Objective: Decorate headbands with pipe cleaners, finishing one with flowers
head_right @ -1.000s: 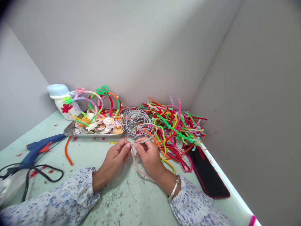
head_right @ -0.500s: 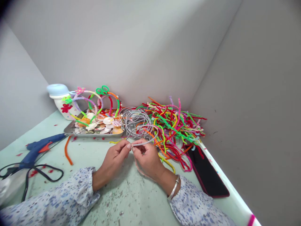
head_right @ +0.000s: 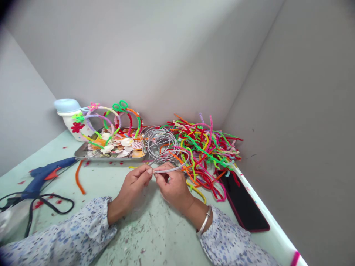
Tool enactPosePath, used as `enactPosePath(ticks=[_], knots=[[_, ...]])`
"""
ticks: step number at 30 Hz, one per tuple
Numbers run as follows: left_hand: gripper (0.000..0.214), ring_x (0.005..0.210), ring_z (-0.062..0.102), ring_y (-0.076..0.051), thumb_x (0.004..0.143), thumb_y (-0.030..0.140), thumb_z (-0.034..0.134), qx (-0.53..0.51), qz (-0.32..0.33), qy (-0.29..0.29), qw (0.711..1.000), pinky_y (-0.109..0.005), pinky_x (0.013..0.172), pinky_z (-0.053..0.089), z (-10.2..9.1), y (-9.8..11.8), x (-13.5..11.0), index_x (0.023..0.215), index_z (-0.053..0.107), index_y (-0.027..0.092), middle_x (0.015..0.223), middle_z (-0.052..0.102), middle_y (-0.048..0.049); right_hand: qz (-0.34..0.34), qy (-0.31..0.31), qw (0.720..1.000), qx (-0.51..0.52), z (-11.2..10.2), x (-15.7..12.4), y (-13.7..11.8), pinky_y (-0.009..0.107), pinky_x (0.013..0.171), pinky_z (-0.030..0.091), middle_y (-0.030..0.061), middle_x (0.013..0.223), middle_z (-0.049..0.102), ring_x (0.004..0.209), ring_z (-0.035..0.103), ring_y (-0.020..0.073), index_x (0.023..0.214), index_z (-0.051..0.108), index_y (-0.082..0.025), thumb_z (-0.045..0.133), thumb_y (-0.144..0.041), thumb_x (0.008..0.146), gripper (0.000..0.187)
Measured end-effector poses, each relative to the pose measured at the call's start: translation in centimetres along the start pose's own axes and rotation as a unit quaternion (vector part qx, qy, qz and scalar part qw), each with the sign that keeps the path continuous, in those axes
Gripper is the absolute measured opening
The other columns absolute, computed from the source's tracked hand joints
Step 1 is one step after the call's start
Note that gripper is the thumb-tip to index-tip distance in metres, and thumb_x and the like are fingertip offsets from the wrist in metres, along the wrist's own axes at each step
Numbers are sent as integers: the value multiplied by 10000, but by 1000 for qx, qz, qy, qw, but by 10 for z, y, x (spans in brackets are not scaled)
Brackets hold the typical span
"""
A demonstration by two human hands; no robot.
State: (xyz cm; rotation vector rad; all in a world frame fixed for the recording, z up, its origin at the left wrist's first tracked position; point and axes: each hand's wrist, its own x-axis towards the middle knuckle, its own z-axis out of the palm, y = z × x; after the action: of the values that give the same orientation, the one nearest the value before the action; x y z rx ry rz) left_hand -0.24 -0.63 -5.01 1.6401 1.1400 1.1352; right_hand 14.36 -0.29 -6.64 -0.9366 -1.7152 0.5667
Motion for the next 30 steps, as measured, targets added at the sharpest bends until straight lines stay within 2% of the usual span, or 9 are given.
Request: enactPosePath(ticks=[16,22,30], knots=[[285,522,323,-103,845,271,445,-95,-17,-26,995,-246,522,258,0,-6,2,578,394,185,537,340,51,-88,19,995,-51,-3,-2,-1,338,722,501,31,834,664,796,613,188,918,645,-244,552,-124,816,183],[271,510,299,-94,857,260,440,-121,-40,-36,991,-239,504,241,0,-7,2,601,401,180,540,333,57,-72,17,996,-46,-2,-2,-1,334,718,502,35,833,657,786,614,183,890,640,-232,559,-124,813,155],[347,547,306,-92,878,374,479,-92,-3,-34,995,-231,523,248,0,-2,-1,606,398,175,565,334,56,-49,3,998,-31,-1,-3,-2,296,687,485,26,804,603,738,581,158,866,597,-205,562,-128,815,99]])
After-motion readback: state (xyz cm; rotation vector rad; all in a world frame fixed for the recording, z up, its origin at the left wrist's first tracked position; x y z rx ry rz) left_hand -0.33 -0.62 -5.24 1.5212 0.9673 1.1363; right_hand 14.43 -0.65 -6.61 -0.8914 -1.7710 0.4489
